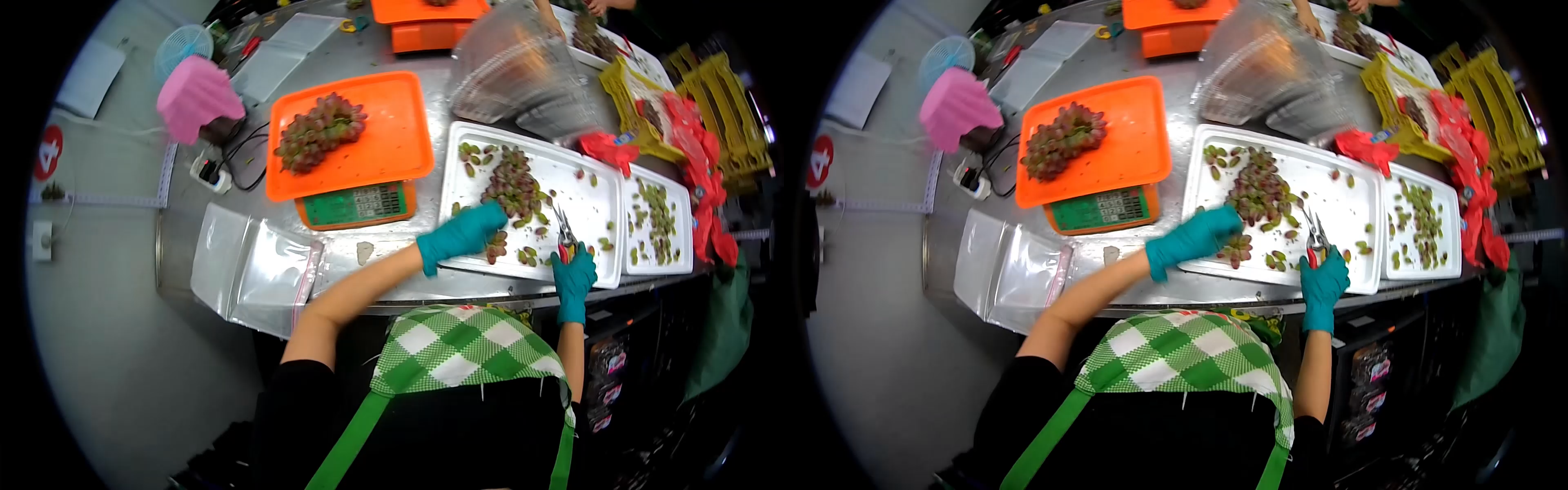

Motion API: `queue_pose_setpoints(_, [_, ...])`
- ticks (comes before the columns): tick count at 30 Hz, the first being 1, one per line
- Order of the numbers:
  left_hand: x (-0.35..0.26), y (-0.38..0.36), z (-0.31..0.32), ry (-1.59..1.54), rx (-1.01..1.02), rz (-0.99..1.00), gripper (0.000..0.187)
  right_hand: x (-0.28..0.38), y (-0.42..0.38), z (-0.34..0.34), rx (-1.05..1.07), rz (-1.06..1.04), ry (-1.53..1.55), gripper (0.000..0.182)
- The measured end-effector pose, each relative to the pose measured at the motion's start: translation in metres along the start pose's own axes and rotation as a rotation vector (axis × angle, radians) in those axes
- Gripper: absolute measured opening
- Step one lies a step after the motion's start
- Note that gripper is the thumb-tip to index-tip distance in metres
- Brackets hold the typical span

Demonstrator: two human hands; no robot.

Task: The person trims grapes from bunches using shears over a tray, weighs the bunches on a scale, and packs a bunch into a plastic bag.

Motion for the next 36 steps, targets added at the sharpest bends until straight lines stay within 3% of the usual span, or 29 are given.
queue_pose_setpoints(2, [-0.024,-0.018,0.016,-0.172,0.075,-0.165,0.013,0.0,0.001,0.005,-0.009,-0.031,-0.059,0.069])
queue_pose_setpoints(5, [-0.027,-0.045,0.047,-0.107,-0.138,-0.093,0.015,-0.009,0.012,0.034,-0.151,-0.137,-0.104,0.068])
queue_pose_setpoints(9, [-0.041,-0.068,0.049,-0.098,-0.103,-0.189,0.022,-0.001,0.012,0.037,-0.171,-0.044,-0.127,0.072])
queue_pose_setpoints(17, [-0.049,-0.086,0.055,-0.066,-0.13,-0.15,0.019,0.0,0.013,0.033,-0.035,0.007,-0.177,0.071])
queue_pose_setpoints(23, [-0.057,-0.057,0.066,-0.053,-0.179,-0.047,0.019,0.007,-0.003,0.019,-0.287,-0.229,0.119,0.058])
queue_pose_setpoints(24, [-0.047,-0.052,0.073,-0.061,-0.017,-0.134,0.031,0.008,-0.003,0.015,-0.318,-0.291,0.227,0.056])
queue_pose_setpoints(27, [-0.055,-0.022,0.083,-0.112,-0.068,-0.147,0.051,0.026,-0.004,-0.009,-0.376,-0.466,0.445,0.052])
queue_pose_setpoints(28, [-0.07,-0.017,0.071,-0.134,0.041,-0.25,0.067,0.04,-0.007,-0.023,-0.373,-0.52,0.483,0.051])
queue_pose_setpoints(30, [-0.074,-0.014,0.065,-0.155,-0.029,-0.272,0.067,0.066,-0.01,-0.035,-0.318,-0.669,0.697,0.049])
queue_pose_setpoints(31, [-0.077,-0.017,0.059,-0.216,-0.037,-0.323,0.067,0.083,-0.016,-0.043,-0.282,-0.69,0.646,0.047])
queue_pose_setpoints(35, [-0.08,-0.066,0.044,-0.231,-0.302,-0.373,0.032,0.144,-0.039,-0.033,0.017,-0.953,0.806,0.04])
queue_pose_setpoints(36, [-0.082,-0.085,0.037,-0.091,-0.334,-0.466,0.024,0.16,-0.045,-0.024,0.143,-1.0,0.864,0.038])
Point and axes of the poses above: each hand's wrist, its own y-axis towards the middle knuckle, its own z-axis out of the palm, x = y × z, the point moved 1 cm from there along y, towards the middle knuckle, and after that the axes turned 13 degrees about x, right-handed, at the moved point
